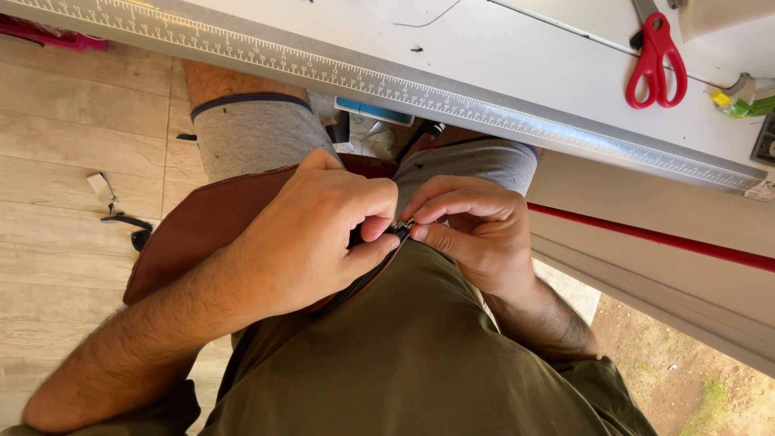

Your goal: Attaching a zipper slider to the zipper of a leather bag at a sewing station.

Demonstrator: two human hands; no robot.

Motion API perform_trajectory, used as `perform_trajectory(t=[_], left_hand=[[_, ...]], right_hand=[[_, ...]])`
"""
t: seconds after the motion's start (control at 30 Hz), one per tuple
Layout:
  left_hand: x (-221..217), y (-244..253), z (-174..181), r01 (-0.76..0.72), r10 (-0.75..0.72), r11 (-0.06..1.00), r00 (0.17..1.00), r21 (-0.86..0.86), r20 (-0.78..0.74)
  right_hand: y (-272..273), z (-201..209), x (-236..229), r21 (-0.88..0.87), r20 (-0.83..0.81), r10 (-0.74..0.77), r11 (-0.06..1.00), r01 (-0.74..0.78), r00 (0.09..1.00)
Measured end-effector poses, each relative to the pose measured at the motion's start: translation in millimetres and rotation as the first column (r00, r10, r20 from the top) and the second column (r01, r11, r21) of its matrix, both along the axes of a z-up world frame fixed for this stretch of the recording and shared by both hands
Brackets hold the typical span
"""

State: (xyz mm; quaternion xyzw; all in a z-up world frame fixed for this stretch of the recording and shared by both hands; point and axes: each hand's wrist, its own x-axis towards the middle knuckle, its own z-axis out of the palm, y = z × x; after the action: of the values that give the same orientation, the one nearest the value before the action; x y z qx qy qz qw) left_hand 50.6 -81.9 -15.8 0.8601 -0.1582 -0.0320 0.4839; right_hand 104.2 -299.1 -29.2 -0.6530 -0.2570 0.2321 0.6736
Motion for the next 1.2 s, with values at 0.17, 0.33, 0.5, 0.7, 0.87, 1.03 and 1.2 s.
perform_trajectory(t=[0.17,0.33,0.5,0.7,0.87,1.03,1.2], left_hand=[[0,-1,0,-0.003,0.003,1.0,1.0,0.012,0.003],[0,-2,0,-0.007,0.007,1.0,1.0,0.003,0.018],[0,-2,-1,-0.009,0.009,1.0,1.0,0.014,0.028],[-2,-2,0,-0.01,0.01,1.0,1.0,0.012,0.01],[-3,-2,0,-0.013,0.013,1.0,1.0,0.014,0.007],[-4,-2,-2,0.003,-0.003,1.0,1.0,0.018,0.007],[-4,-4,-1,-0.007,0.007,1.0,1.0,0.004,0.008]], right_hand=[[-1,0,-1,-0.009,-0.028,-0.018,1.0,0.018,0.999],[0,3,-1,-0.038,-0.006,-0.016,0.999,0.015,1.0],[1,5,0,-0.08,0.067,0.001,0.997,0.004,0.998],[3,9,0,-0.096,0.202,0.03,0.995,-0.011,0.979],[1,6,-1,-0.113,0.23,0.039,0.993,-0.013,0.972],[1,5,-1,-0.096,0.193,0.043,0.995,-0.024,0.98],[1,7,-2,-0.106,0.206,0.04,0.994,-0.019,0.978]])
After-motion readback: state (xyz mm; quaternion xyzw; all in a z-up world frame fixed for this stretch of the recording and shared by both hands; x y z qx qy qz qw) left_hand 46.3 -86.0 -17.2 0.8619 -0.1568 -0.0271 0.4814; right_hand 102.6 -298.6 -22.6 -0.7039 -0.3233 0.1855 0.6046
